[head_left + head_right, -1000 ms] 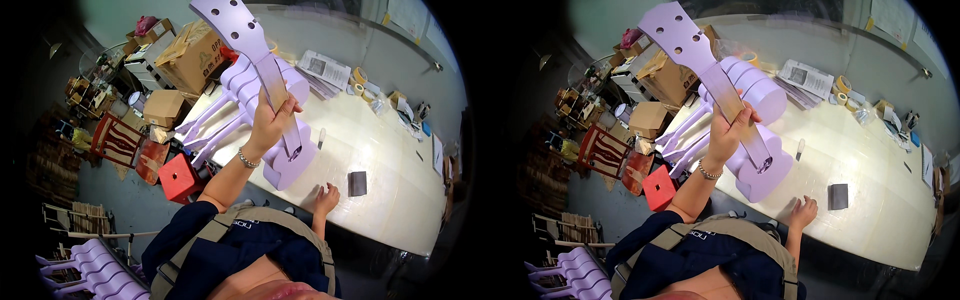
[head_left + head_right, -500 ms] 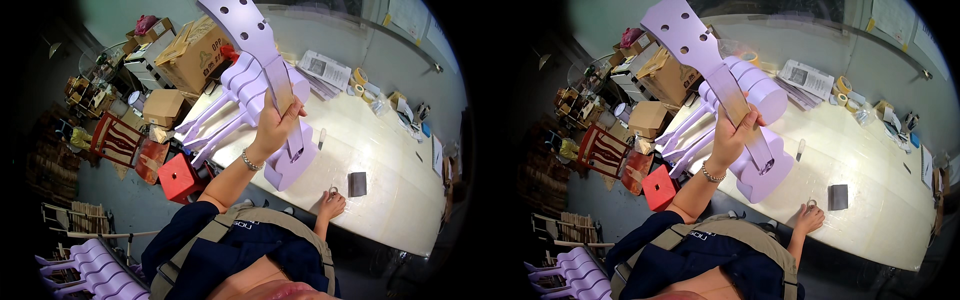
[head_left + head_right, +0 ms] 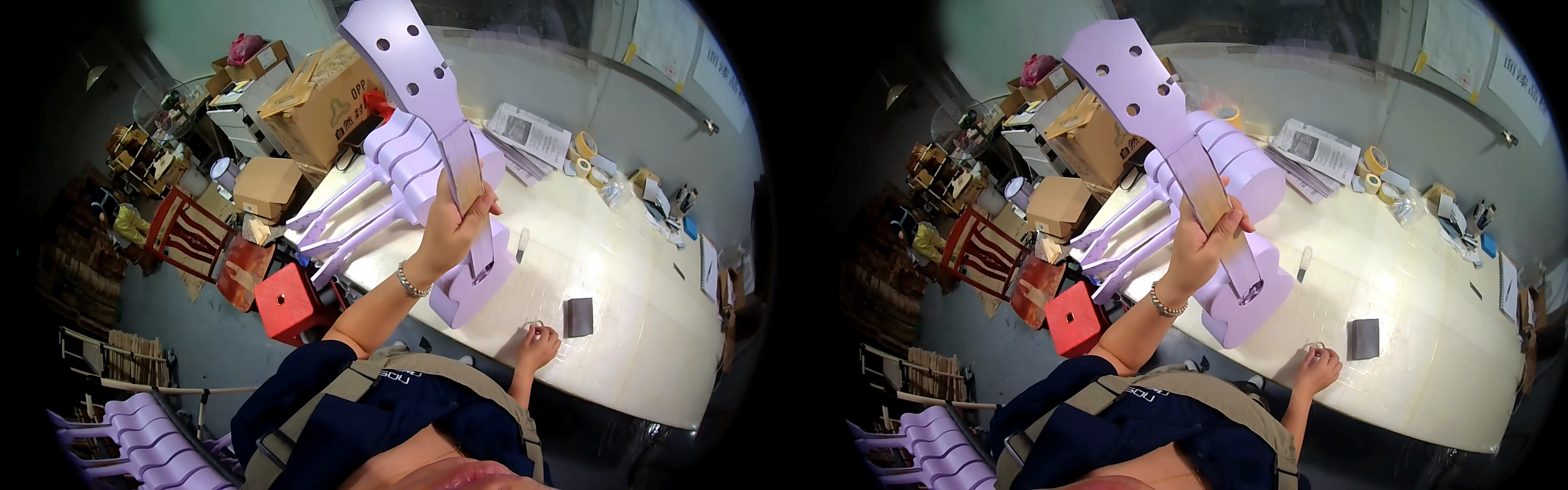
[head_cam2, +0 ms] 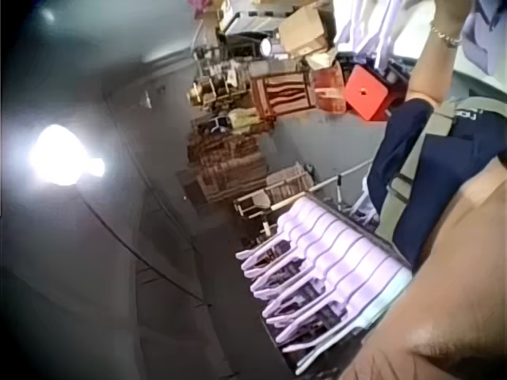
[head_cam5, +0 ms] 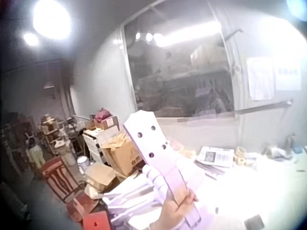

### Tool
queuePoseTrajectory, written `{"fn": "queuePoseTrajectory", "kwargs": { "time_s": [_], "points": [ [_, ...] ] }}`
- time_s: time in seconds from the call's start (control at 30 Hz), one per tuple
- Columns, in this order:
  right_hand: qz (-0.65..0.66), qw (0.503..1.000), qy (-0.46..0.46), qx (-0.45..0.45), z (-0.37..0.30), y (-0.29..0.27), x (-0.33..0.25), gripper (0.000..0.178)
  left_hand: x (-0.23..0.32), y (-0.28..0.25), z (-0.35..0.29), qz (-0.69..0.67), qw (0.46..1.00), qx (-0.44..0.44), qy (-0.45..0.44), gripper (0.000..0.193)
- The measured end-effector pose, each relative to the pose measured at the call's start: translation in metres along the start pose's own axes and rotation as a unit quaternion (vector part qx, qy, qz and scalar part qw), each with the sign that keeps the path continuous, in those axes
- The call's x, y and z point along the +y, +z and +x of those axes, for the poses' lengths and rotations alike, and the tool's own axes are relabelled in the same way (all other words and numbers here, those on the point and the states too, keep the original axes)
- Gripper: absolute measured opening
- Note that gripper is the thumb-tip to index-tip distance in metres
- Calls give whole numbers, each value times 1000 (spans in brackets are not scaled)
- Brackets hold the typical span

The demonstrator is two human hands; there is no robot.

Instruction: The person repeatedly picks up light purple plastic parts, rubs their surfaces with a small grey abrasive block, and places them back on a table or rack. The person handles the parts one at a time, turning them over to treat different sides.

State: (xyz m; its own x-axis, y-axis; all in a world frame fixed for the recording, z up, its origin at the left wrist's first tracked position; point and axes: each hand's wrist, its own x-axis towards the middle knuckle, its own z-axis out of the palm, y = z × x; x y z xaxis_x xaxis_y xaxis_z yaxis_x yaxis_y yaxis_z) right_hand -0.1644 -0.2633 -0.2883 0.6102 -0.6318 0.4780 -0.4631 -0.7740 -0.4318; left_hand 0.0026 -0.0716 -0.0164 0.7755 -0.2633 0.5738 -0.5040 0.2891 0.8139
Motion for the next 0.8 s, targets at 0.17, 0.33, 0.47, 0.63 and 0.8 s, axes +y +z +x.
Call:
{"fn": "queuePoseTrajectory", "kwargs": {
  "time_s": [0.17, 0.33, 0.47, 0.63, 0.8],
  "points": [
    [126, 992, -11, -17, 9, 1, -9, 12, -1, 2, -3, 3, 1000, -19, 14, 37],
    [317, 944, 74, -55, 19, -7, -30, 12, -1, 4, -3, -21, 999, -37, 8, 38],
    [363, 923, 112, -65, 32, -22, -51, 13, -1, 4, 1, -31, 999, -11, -10, 36],
    [448, 888, 87, -60, 54, -41, -81, 13, -4, -1, 10, -53, 998, 2, -26, 33],
    [528, 845, 59, -66, 76, -60, -113, 11, -6, -2, 15, -45, 999, 8, -30, 35]
  ]
}}
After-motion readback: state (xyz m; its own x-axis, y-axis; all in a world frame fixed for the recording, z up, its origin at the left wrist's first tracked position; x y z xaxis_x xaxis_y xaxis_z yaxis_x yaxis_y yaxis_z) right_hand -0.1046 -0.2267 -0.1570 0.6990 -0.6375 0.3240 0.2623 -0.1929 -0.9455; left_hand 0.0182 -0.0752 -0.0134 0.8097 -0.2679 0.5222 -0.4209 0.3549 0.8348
